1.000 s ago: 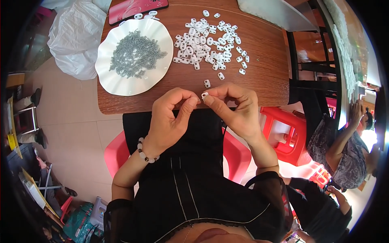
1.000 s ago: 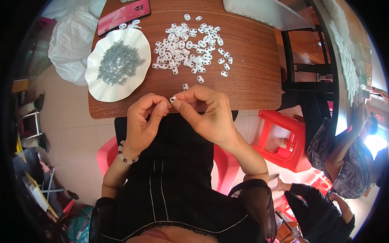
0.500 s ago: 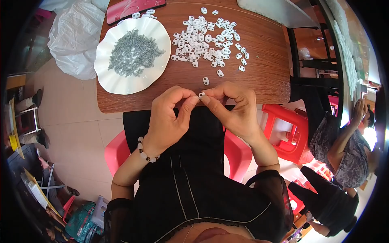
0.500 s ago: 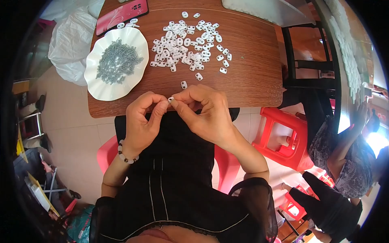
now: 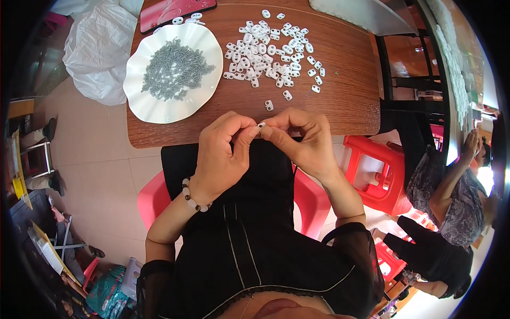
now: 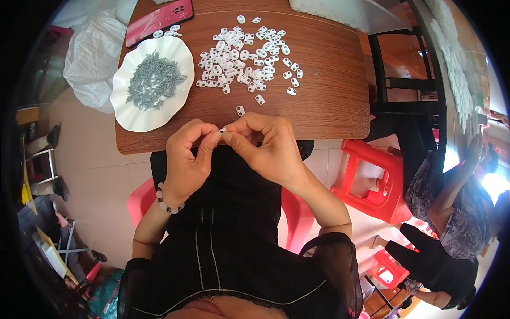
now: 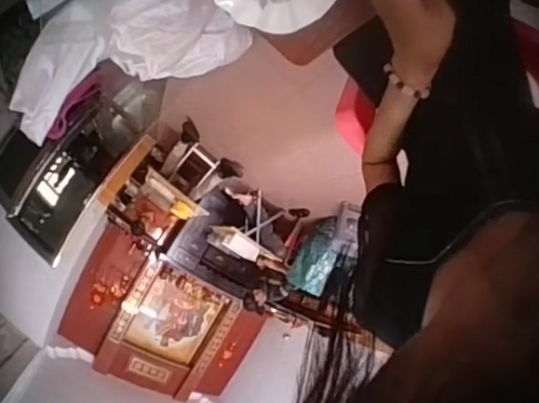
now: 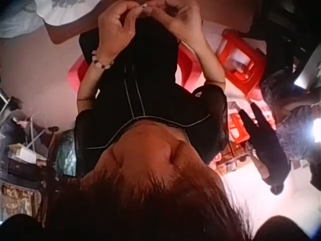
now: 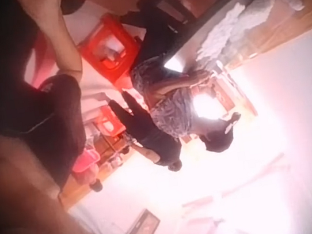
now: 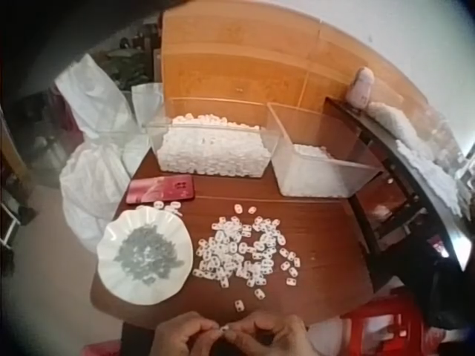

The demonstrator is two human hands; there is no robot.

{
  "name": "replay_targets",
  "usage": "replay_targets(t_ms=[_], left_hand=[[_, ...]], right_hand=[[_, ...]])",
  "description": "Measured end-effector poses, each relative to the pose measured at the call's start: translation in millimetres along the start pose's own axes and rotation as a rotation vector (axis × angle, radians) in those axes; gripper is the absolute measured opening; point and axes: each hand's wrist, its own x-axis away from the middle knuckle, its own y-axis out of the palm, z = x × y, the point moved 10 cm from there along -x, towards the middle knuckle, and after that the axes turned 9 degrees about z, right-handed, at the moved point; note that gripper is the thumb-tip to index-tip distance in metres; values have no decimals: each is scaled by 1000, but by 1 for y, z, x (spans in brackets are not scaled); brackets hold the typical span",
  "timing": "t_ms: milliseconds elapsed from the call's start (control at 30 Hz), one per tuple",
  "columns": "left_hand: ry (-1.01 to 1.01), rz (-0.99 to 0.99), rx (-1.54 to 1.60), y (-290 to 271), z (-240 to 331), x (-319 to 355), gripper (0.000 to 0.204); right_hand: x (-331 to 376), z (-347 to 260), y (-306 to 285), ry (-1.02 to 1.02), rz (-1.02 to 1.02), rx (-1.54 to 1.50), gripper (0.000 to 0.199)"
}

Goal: Manual assembly of small white plastic components by inserting black pins into them.

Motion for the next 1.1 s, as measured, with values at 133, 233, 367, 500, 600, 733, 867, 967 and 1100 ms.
replay_targets(t_ms=[133,233,367,500,600,733,867,967,1100], left_hand=[[-61,-15,56,1,-6,1,10],[-128,-29,140,3,-14,2,14],[-220,-27,328,6,-24,4,21],[-368,-58,447,12,-33,7,22],[-404,-105,454,19,-38,8,20],[-356,-125,366,21,-31,5,16],[-326,-65,204,12,-39,6,13],[-307,-68,148,9,-39,5,13],[-280,-62,175,11,-33,4,16]], right_hand=[[-3,7,0,20,-8,-70,8],[-6,8,1,42,11,-184,9],[-9,16,4,105,5,-287,8],[-9,18,6,138,-24,-352,10],[-10,20,3,122,4,-279,9],[-9,15,-2,91,31,-243,8],[-9,6,1,-34,11,-69,7],[-8,-16,-2,-211,18,130,8],[-4,-24,-9,-311,78,163,10]])
